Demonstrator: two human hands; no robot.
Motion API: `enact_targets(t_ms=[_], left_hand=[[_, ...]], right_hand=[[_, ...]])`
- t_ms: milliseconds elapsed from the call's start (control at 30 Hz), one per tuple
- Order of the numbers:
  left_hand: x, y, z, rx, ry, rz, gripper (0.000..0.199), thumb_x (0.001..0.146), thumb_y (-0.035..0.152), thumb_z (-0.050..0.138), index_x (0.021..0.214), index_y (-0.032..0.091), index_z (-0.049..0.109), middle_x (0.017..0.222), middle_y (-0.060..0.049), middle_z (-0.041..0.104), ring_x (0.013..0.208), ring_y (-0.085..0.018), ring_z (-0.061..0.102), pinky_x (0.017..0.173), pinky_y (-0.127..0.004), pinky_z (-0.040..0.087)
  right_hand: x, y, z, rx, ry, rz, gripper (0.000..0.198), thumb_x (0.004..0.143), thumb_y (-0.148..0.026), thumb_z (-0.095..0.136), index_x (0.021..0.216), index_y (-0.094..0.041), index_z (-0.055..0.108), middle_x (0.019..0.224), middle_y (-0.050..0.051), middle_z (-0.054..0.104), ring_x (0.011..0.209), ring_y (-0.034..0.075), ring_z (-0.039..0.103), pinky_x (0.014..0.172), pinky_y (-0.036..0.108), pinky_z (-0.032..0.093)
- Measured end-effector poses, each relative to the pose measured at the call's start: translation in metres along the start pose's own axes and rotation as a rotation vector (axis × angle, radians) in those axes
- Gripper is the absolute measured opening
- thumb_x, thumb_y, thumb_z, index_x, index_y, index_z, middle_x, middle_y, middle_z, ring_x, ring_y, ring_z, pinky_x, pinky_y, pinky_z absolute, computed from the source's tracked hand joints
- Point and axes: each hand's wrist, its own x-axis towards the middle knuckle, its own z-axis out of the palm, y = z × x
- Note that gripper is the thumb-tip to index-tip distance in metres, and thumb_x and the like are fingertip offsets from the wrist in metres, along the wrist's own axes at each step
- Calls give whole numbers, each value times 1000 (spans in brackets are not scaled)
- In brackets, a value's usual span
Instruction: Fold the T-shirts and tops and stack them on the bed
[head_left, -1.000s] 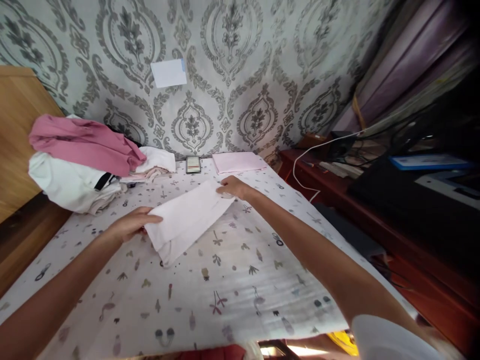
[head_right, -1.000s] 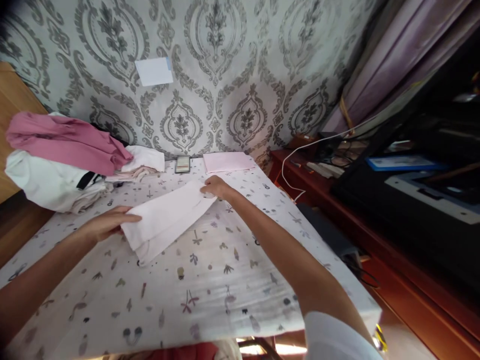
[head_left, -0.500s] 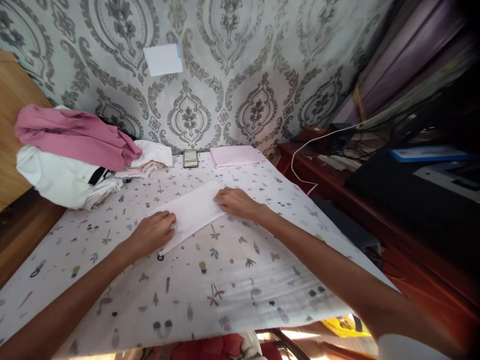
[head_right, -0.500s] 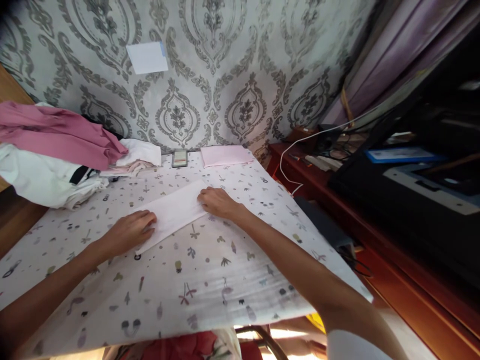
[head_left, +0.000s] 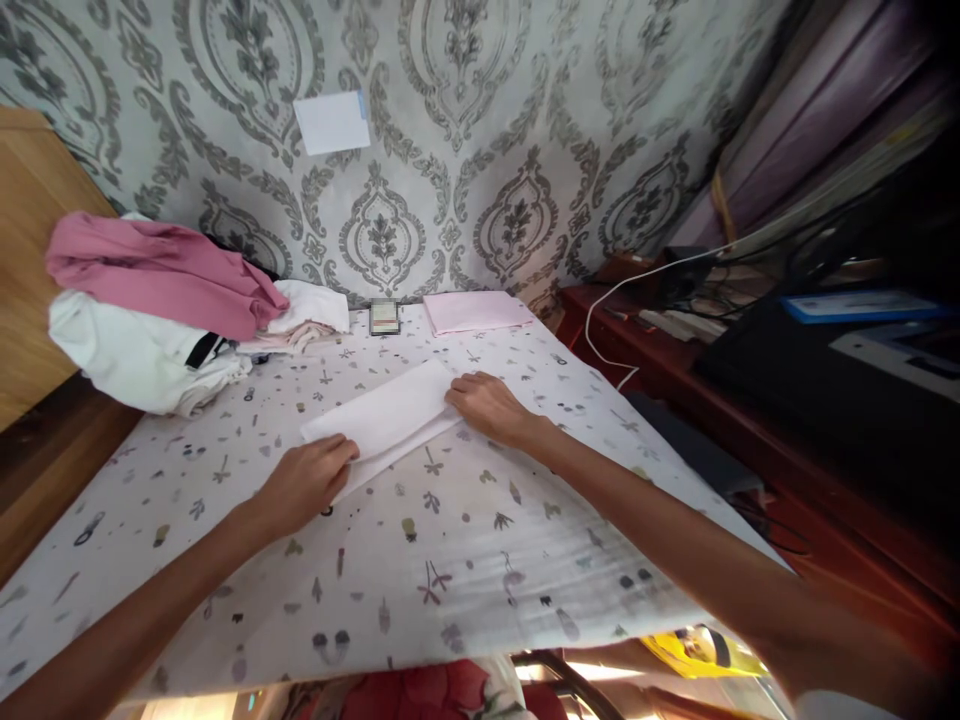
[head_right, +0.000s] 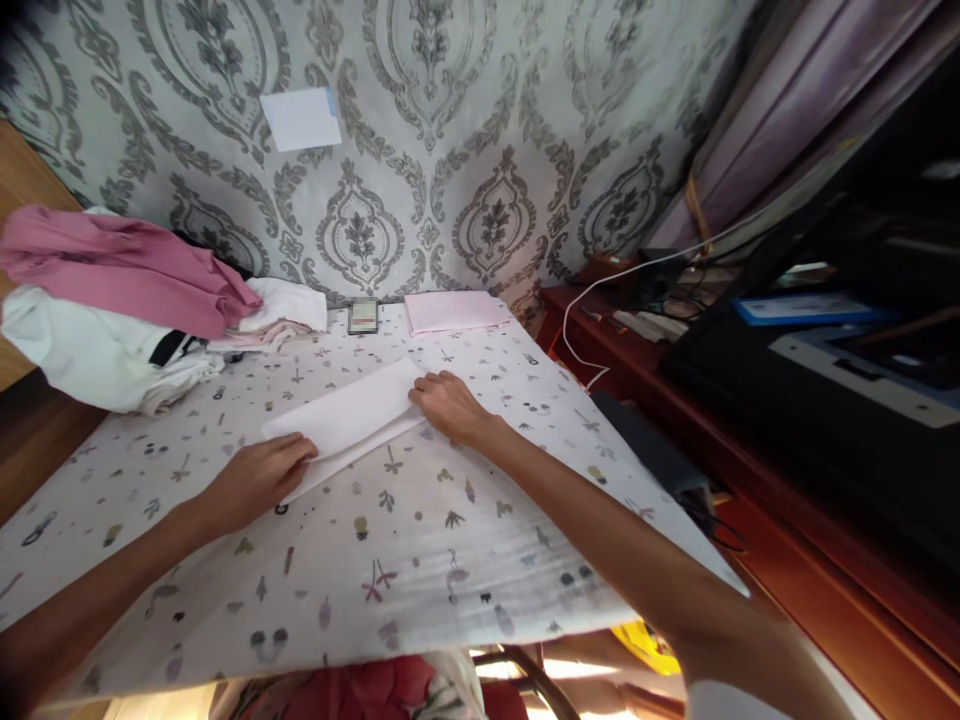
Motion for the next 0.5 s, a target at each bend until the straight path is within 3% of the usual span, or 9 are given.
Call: enact_targets(t_ms=[133, 200, 267, 367, 500], left_hand=[[3, 0, -5, -51, -86, -31, 33, 97, 45, 39, 99, 23, 63, 87, -5, 69, 73, -22, 62, 61, -30, 39], [12, 2, -10, -59, -29, -61, 39, 98, 49, 36, 101, 23, 65, 89, -6, 70, 78, -24, 64, 65, -31, 43], [28, 5, -5, -49, 118, -48, 45, 101, 45, 27, 111, 21, 64, 106, -10, 71, 96, -27, 65, 78, -35, 48], [54, 3, 22, -26, 242, 16, 54, 102, 44, 23, 138, 15, 50, 142, -15, 56, 131, -28, 51, 107, -42, 41], [67, -15, 63, 78, 158, 66, 70, 101, 56, 24, 151, 8, 35, 159, -19, 34, 149, -29, 29, 121, -47, 22]], right_hand=[[0, 0, -5, 110, -49, 51, 31, 92, -9, 44, 106, -15, 71, 106, 13, 71, 103, 26, 62, 88, 36, 42], [12, -7, -8, 172, 21, 99, 33, 94, -14, 42, 111, -16, 71, 111, 13, 71, 106, 27, 62, 92, 38, 43], [30, -18, -6, 233, 91, 94, 38, 98, -19, 37, 122, -15, 67, 121, 13, 69, 113, 27, 61, 96, 38, 43], [58, -37, 10, 282, 91, 8, 45, 102, -25, 32, 139, -13, 55, 144, 14, 56, 134, 26, 49, 110, 40, 36], [72, -37, 41, 300, -15, 47, 57, 104, -43, 30, 153, -15, 38, 162, 13, 31, 151, 25, 23, 122, 47, 17]])
